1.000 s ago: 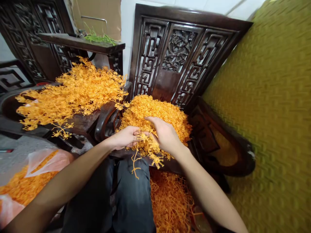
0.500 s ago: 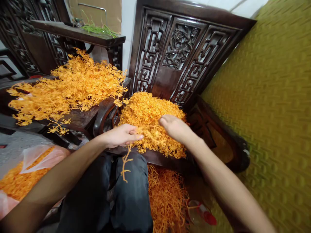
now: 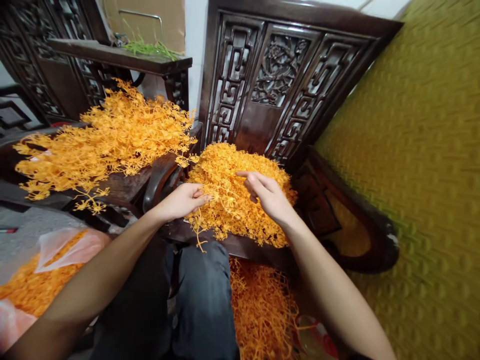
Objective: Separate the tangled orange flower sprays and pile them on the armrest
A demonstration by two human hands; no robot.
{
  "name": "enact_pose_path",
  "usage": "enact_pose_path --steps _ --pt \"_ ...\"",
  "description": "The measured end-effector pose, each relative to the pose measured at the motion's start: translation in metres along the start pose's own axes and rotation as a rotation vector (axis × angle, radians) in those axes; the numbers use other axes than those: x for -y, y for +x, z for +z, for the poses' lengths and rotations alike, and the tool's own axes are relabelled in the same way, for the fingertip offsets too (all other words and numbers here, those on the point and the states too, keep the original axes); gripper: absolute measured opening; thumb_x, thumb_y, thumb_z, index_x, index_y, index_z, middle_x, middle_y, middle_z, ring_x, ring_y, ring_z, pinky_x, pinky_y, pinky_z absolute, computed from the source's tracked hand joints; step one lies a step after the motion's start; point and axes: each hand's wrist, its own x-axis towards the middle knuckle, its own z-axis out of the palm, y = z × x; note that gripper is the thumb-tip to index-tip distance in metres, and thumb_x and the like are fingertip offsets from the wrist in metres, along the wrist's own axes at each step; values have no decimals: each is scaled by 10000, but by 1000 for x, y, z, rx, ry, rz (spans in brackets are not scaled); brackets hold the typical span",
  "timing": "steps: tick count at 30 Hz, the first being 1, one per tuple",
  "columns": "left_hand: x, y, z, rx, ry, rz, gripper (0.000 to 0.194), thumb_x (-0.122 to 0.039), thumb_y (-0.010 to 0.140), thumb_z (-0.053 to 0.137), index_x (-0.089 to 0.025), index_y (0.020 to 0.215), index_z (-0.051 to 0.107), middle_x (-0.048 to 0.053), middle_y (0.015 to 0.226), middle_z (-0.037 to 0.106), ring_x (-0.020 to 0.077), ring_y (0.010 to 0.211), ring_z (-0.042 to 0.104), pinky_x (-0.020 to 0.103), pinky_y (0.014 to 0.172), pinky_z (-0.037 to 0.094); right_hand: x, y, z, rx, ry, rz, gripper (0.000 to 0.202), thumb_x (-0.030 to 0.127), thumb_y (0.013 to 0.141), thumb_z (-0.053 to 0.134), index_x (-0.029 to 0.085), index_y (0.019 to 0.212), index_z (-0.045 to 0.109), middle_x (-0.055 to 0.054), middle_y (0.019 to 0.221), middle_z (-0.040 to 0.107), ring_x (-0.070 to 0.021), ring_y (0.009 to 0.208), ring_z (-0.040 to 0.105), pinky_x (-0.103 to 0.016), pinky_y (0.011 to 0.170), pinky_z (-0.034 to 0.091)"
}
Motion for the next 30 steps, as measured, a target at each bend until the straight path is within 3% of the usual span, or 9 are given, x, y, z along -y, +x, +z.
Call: enact_pose_path --steps 3,7,9,14,17,20,22,25,30 --pt "-2 -1 3 24 -6 26 348 -335 867 604 -210 658 356 -44 546 397 83 495 316 272 519 179 10 16 2 103 -152 2 477 648 897 604 184 822 686 35 604 467 -100 528 413 -243 476 351" --pt "-1 -6 2 16 6 62 395 -356 877 613 -210 638 333 -48 565 337 90 521 280 287 535 162 -5 43 -28 -499 -109 -110 489 667 877 609 210 707 584 52 534 451 -92 446 380 -242 436 342" --pt "1 -7 0 -15 48 39 422 -356 875 623 -211 624 315 -51 558 320 93 527 266 291 540 161 -14 46 -41 -664 13 -144 463 651 894 590 217 734 564 38 592 518 -95 453 417 -247 445 392" --pt "5 -5 -3 -109 163 -11 432 -382 888 619 -206 613 335 -53 547 348 99 540 286 290 546 185 -3 5 -15 -364 -156 -135 302 463 985 532 208 1063 674 -29 817 656 -122 560 521 -271 501 439" --pt "3 -4 2 -120 157 -16 413 -375 893 611 -202 618 356 -55 549 371 97 537 303 284 543 193 13 -21 19 -193 -451 -361 357 364 1032 428 249 1301 633 -57 884 614 -178 712 571 -338 624 499" --pt "0 -2 7 -93 121 0 385 -376 899 599 -198 629 390 -52 554 408 96 531 326 280 538 193 21 -29 41 -32 -843 -593 364 348 1008 506 209 1317 640 -89 878 589 -222 775 572 -371 648 491" --pt "1 1 9 -82 99 -3 386 -385 893 612 -195 633 398 -54 555 408 94 529 325 277 536 194 26 -36 46 -47 -956 -786 255 295 981 581 223 1205 680 -60 790 581 -199 692 534 -345 575 434" --pt "8 8 9 -136 65 -67 443 -411 860 676 -197 616 374 -65 536 356 89 520 283 280 536 175 44 -58 43 -160 -758 -1030 177 224 957 628 247 1124 684 -19 728 577 -166 640 527 -326 567 424" --pt "18 18 7 -237 26 -92 474 -425 847 705 -206 605 362 -69 513 333 92 510 266 294 550 153 72 -83 33 -379 -569 -850 277 174 990 531 256 1214 672 -85 975 656 -216 868 637 -376 718 502"
